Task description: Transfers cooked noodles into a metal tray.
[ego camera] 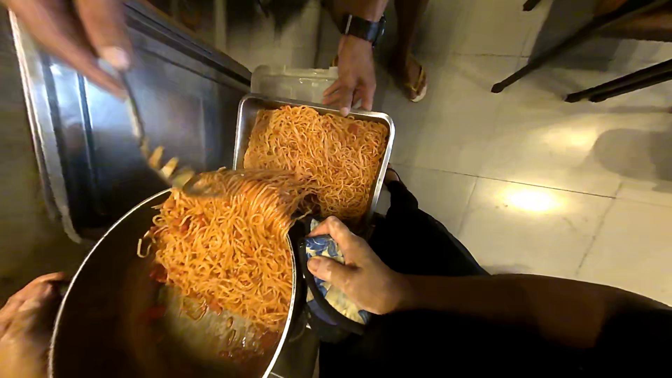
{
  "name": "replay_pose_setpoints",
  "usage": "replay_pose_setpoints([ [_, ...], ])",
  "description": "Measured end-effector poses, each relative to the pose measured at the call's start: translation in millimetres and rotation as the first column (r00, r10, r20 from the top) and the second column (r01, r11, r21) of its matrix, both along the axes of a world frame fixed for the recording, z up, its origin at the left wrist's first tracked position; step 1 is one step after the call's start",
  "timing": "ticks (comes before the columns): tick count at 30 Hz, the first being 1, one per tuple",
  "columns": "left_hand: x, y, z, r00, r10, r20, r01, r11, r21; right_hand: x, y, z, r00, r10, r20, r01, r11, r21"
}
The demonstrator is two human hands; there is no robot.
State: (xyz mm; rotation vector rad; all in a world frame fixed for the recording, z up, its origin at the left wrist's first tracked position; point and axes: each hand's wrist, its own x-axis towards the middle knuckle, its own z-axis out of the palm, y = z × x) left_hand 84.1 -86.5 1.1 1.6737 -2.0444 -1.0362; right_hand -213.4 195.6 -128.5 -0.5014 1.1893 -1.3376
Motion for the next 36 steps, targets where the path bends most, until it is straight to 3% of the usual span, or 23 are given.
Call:
replay_pose_setpoints([
  [3, 37.6, -21.2, -10.2, 0.982, -0.179, -0.051, 0.181, 0.983, 0.02, -1.2, -0.5, -2.1, 1.0, 0.012, -0.011, -0.012, 1.0, 0.014],
  [4, 37.8, -18.5, -12.2, 0.987, -0.14, -0.077, 0.141, 0.99, 0.018, -0.8, -0.5, -3.3, 1.0, 0.009, -0.016, -0.008, 1.0, 0.017],
  [5, 2.9, 2.1, -20.9, 0.976, 0.215, -0.032, -0.218, 0.966, -0.142, -0.6, -0.6, -3.9, 1.0, 0.008, -0.02, -0.007, 1.0, 0.022],
  [6, -6.7, 6.1, -17.5, 0.961, 0.275, 0.028, -0.269, 0.953, -0.141, -0.8, -0.6, -4.3, 1.0, 0.012, -0.021, -0.011, 1.0, 0.027],
  [9, 12.5, 0.3, -17.4, 0.994, 0.087, 0.068, -0.08, 0.992, -0.1, -0.6, 1.4, -6.6, 1.0, -0.007, -0.024, 0.008, 0.999, 0.031],
  [13, 23.7, -3.2, -37.1, 0.999, -0.021, -0.031, 0.017, 0.992, -0.125, -2.7, 5.9, -10.0, 0.997, -0.034, -0.071, 0.035, 0.999, 0.013],
  [19, 6.0, 9.2, -52.1, 0.995, 0.023, -0.098, -0.038, 0.988, -0.149, -7.7, 11.2, -12.9, 0.984, -0.07, -0.161, 0.065, 0.997, -0.036],
  [24, -16.5, 18.3, -47.1, 0.998, 0.031, -0.052, -0.04, 0.983, -0.178, -13.1, 12.6, -8.1, 0.986, -0.029, -0.167, 0.028, 1.0, -0.007],
  [36, -5.7, 23.0, -66.6, 0.998, -0.043, 0.047, 0.051, 0.983, -0.175, -9.7, 16.5, -13.2, 0.982, 0.009, -0.189, -0.01, 1.0, -0.007],
])
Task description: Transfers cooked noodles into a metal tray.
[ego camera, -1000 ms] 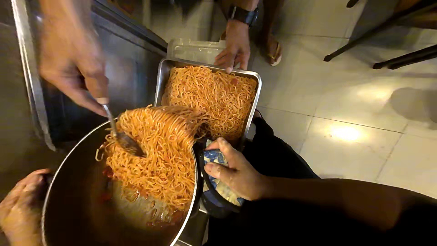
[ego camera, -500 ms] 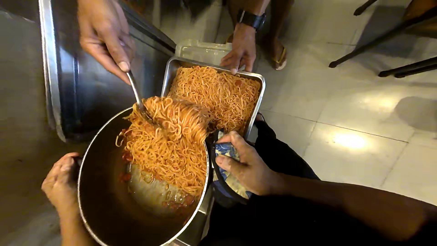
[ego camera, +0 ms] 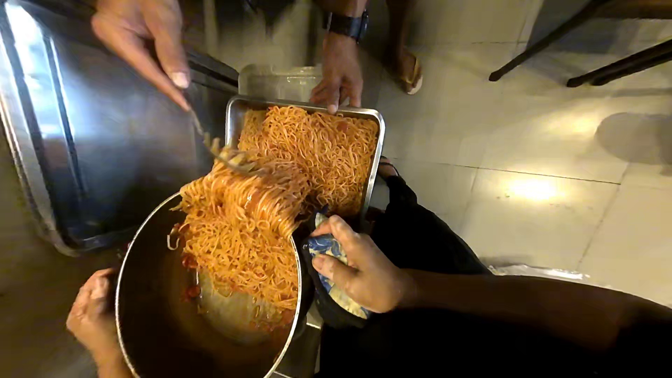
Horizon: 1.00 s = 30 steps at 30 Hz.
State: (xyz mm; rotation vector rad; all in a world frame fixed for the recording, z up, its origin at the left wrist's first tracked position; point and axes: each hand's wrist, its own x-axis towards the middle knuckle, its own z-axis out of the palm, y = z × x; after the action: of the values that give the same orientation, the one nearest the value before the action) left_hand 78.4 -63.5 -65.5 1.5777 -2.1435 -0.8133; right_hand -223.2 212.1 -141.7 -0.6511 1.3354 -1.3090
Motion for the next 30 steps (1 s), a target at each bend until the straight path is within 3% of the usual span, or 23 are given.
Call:
replay_pose_setpoints([
  [7, 8.6, 8.3, -3.5, 1.0, 0.003, 0.006, -0.003, 1.0, -0.011, 5.2, 5.9, -4.5, 0.997, -0.038, -0.064, 0.036, 0.999, -0.029],
  [12, 5.0, 5.6, -8.9, 0.996, 0.028, -0.08, -0.027, 1.0, 0.014, 7.8, 5.9, -10.1, 0.989, -0.082, -0.119, 0.073, 0.994, -0.079],
  [21, 17.9, 3.7, -16.0, 0.998, 0.032, -0.057, -0.029, 0.999, 0.043, 20.4, 17.2, -18.2, 0.994, -0.091, -0.059, 0.088, 0.995, -0.039],
  [30, 52.3, -18.2, 7.8, 0.999, 0.038, 0.0, -0.037, 0.991, 0.132, 34.1, 23.1, -3.8, 0.991, -0.127, -0.053, 0.108, 0.958, -0.265],
])
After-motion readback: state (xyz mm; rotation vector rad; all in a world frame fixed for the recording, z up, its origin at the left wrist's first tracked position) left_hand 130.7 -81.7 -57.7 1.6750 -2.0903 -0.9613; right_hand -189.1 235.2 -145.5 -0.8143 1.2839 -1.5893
